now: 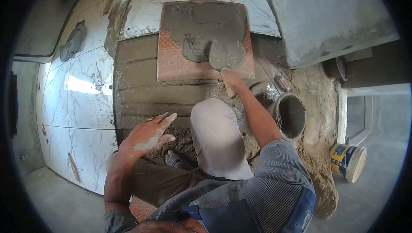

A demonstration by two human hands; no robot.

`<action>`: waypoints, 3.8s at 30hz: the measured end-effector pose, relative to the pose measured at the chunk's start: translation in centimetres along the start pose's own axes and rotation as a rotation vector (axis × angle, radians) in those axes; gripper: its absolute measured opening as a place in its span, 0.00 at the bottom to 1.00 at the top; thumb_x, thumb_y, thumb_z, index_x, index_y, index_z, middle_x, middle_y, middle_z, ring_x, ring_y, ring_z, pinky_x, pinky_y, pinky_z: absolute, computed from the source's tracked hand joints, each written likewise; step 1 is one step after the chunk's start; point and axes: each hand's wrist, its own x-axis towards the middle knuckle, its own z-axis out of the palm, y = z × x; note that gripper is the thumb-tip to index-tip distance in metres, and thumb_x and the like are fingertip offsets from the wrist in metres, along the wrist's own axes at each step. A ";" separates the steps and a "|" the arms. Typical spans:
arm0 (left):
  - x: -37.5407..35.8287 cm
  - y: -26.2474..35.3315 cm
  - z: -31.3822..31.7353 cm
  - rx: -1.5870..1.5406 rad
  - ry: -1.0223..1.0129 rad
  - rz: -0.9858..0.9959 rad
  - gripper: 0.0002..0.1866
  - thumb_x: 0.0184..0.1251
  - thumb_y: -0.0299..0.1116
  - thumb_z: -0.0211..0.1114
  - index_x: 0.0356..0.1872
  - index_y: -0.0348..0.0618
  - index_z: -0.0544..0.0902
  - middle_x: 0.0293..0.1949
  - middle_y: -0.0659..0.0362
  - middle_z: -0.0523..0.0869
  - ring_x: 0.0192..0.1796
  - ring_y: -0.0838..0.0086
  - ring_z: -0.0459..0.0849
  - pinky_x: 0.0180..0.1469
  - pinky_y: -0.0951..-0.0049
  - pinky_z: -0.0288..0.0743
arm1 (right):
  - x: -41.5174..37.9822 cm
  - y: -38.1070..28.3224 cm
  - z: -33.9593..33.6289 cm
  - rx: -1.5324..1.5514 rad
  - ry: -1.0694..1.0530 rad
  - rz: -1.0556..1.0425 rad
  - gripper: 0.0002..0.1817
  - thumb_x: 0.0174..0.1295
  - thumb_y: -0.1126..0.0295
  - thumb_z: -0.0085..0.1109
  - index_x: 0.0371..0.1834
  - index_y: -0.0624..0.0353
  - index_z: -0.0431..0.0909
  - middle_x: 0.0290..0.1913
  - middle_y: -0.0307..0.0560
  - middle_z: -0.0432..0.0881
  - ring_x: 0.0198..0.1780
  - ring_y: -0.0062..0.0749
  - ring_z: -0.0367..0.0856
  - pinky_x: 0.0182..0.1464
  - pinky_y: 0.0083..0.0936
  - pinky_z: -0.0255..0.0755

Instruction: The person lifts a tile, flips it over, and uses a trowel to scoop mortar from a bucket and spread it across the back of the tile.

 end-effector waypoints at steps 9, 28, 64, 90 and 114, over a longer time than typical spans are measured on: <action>0.2 0.2 0.5 0.037 0.000 -0.010 0.34 0.62 0.49 0.56 0.67 0.50 0.57 0.65 0.50 0.64 0.63 0.54 0.67 0.63 0.59 0.61 | 5.7 -3.3 9.7 -0.303 -0.175 -0.019 0.19 0.64 0.55 0.46 0.37 0.63 0.73 0.27 0.49 0.77 0.23 0.35 0.76 0.21 0.33 0.72; -0.7 -1.3 0.7 0.004 0.096 0.046 0.32 0.62 0.46 0.56 0.65 0.42 0.60 0.60 0.40 0.68 0.61 0.49 0.69 0.63 0.58 0.61 | 6.5 -1.3 2.4 -1.480 0.107 -0.769 0.12 0.57 0.66 0.47 0.31 0.60 0.79 0.33 0.60 0.79 0.37 0.48 0.81 0.37 0.43 0.75; -0.8 -0.3 0.1 0.045 0.062 0.029 0.33 0.61 0.44 0.58 0.64 0.42 0.61 0.62 0.46 0.66 0.64 0.55 0.66 0.64 0.61 0.60 | 13.8 -6.6 9.6 -1.373 -0.188 -0.768 0.20 0.66 0.59 0.38 0.38 0.64 0.76 0.38 0.63 0.78 0.44 0.63 0.73 0.50 0.47 0.66; -0.2 0.3 0.5 0.063 0.042 0.076 0.33 0.62 0.47 0.56 0.66 0.43 0.59 0.63 0.43 0.65 0.63 0.53 0.66 0.65 0.61 0.59 | 3.3 -1.7 6.6 -0.742 -0.335 -0.090 0.23 0.64 0.57 0.39 0.36 0.68 0.76 0.37 0.67 0.78 0.43 0.61 0.77 0.47 0.50 0.68; -0.8 1.5 -0.2 0.074 -0.014 0.012 0.35 0.62 0.50 0.55 0.67 0.49 0.57 0.65 0.48 0.63 0.63 0.51 0.65 0.65 0.58 0.59 | 8.3 3.5 -7.8 -1.147 0.459 -0.553 0.21 0.66 0.62 0.36 0.35 0.68 0.76 0.33 0.70 0.77 0.38 0.55 0.79 0.43 0.46 0.71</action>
